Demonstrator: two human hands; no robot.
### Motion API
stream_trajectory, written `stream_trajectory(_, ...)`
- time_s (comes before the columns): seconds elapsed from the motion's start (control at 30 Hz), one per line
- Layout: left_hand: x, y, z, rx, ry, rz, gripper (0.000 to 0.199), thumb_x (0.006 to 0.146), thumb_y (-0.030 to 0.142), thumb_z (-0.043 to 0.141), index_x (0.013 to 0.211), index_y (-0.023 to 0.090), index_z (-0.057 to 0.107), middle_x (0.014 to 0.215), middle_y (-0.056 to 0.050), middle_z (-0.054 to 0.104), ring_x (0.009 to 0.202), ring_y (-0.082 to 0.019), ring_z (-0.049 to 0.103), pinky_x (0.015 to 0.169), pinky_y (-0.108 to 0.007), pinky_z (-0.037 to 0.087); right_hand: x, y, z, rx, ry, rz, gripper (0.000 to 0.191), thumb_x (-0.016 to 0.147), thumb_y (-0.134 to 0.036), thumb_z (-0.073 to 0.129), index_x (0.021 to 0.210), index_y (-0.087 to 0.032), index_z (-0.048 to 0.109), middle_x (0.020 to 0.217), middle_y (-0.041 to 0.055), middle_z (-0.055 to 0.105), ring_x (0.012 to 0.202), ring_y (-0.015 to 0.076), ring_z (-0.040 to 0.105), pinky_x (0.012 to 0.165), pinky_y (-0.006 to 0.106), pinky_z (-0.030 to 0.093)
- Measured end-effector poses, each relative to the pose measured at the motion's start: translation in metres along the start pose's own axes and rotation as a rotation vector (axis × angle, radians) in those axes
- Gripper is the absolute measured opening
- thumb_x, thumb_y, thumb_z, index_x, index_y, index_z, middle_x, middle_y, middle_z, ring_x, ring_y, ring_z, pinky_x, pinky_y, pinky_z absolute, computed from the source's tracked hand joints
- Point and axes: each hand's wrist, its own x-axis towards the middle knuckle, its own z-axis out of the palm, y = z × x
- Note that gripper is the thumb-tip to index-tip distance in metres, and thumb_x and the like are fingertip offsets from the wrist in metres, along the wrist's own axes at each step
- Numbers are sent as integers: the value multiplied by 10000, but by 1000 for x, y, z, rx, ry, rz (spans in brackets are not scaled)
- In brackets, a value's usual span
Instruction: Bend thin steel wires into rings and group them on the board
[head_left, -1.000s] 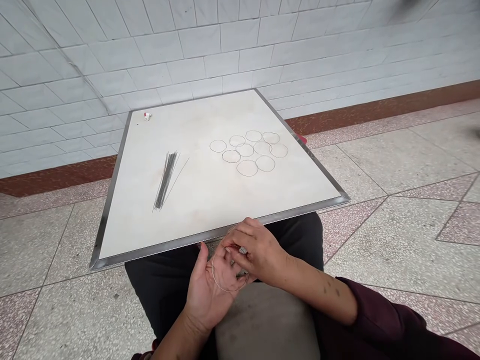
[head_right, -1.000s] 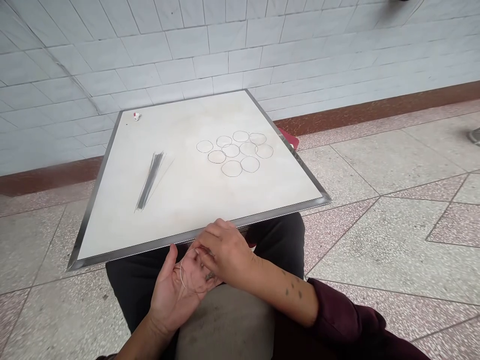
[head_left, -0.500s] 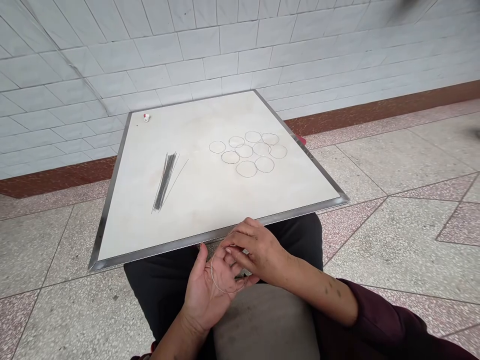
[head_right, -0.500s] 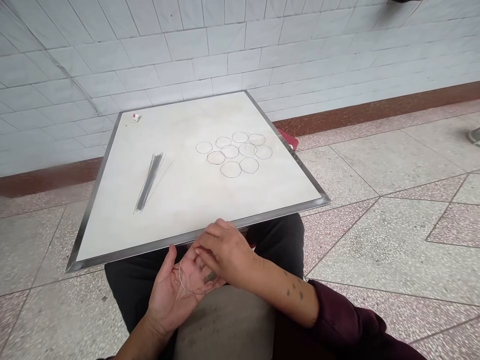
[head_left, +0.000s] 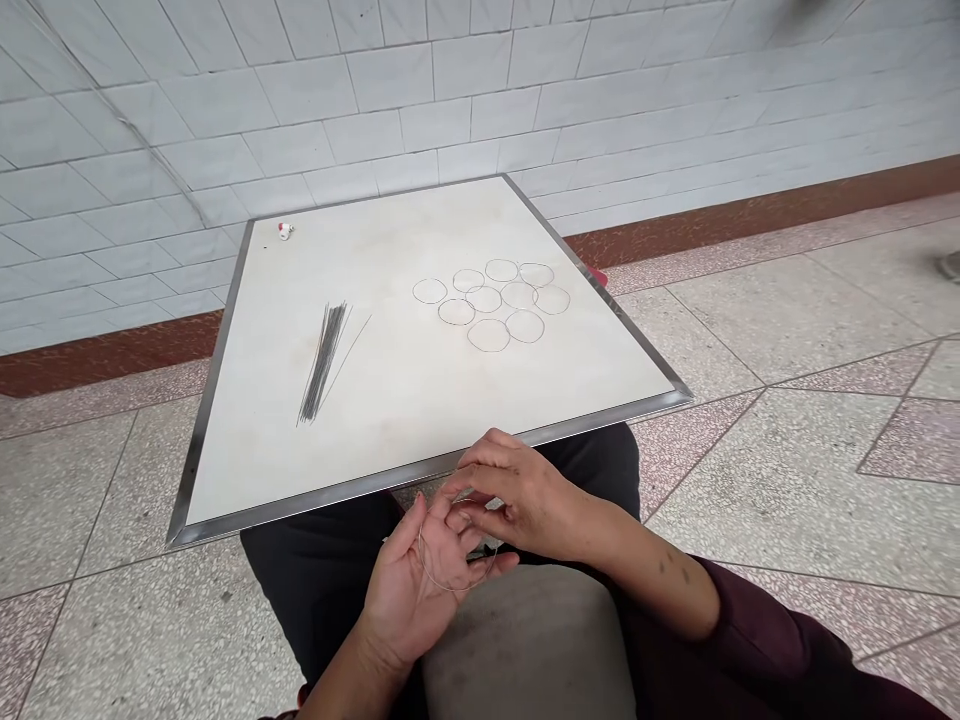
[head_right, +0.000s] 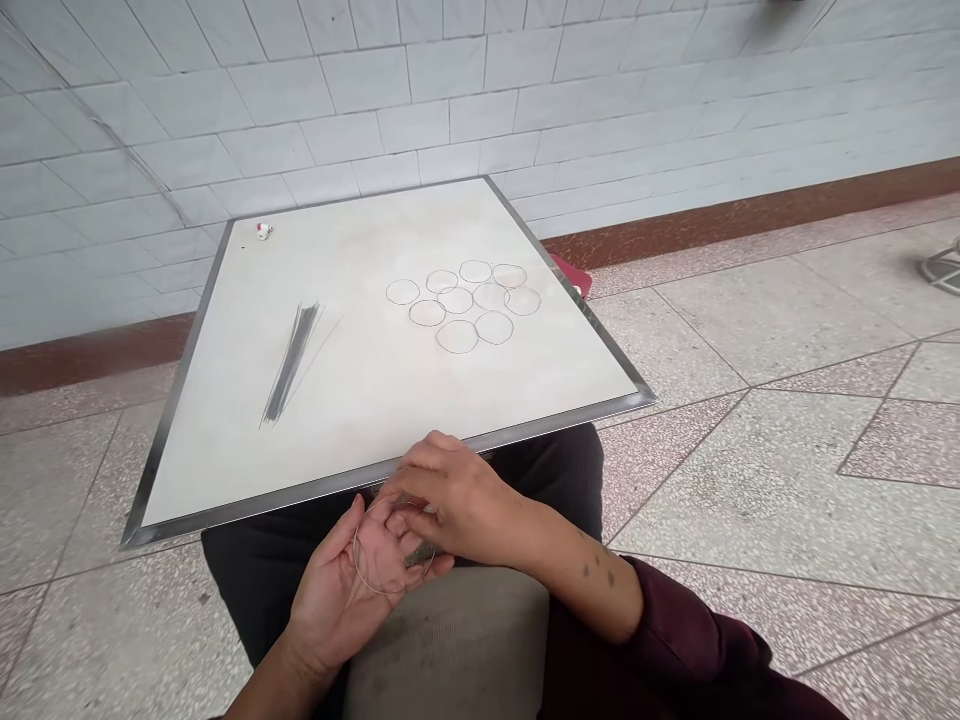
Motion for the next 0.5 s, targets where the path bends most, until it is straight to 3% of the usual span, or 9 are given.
stream_trajectory(0.2,1,0,0,78,9,-23,500,1020,477,310,1283,188,623,1304,-151,607,1237,-297,499,1011,-537,417,0,4,1,27,-26,-63,129,947,-158,621,1065,-180,667,892,45,686,810,169,571,782,344,508)
stream_trajectory(0.5,0,-1,2,121,12,-19,491,1020,464,309,1186,175,670,1313,-154,592,1341,-343,414,1022,-543,408,-2,5,3,26,-37,-67,115,979,-217,596,1028,-188,695,868,46,683,805,169,563,753,325,503)
